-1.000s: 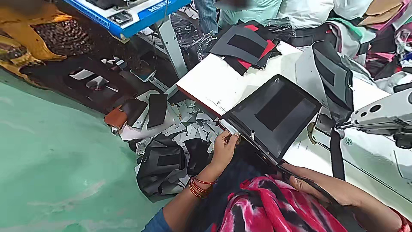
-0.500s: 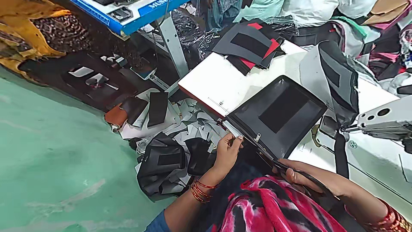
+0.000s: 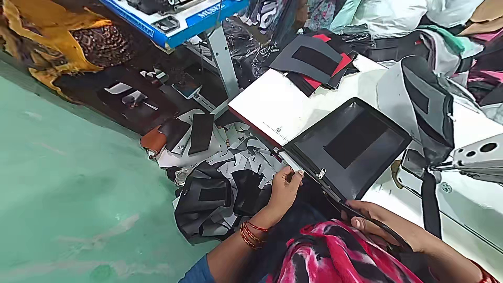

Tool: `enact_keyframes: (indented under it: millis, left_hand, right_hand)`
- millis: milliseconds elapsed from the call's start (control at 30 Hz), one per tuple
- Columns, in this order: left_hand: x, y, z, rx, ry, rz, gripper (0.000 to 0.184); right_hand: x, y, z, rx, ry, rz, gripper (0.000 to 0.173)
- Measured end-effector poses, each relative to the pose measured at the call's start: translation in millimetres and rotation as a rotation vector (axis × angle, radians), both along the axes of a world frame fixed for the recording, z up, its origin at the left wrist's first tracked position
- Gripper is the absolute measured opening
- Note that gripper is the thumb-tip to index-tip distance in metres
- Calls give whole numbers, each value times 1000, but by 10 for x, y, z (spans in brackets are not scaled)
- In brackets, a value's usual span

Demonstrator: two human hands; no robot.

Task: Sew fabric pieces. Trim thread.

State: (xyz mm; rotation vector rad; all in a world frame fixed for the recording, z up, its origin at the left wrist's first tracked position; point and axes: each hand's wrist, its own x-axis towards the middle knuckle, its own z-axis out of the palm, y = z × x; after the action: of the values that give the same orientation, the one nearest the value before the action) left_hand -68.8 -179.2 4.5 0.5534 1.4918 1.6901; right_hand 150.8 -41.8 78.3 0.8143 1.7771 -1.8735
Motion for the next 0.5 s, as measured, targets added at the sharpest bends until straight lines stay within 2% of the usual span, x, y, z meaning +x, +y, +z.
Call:
enact_keyframes:
  millis: [133, 200, 333, 500]
  left_hand:
    - [-38, -8, -25, 0, 35, -24, 15]
    - [-113, 2, -18, -33, 43, -44, 17]
    - [-321, 102, 13, -102, -49, 63, 24]
    - [-343, 128, 7, -65, -81, 63, 18]
  right_hand:
    - [-3, -39, -28, 20, -7, -21, 47]
    - [-10, -51, -32, 36, -6, -25, 47]
    - [2, -53, -41, 59, -2, -9, 60]
    - [-17, -30, 24, 71, 2, 33, 72]
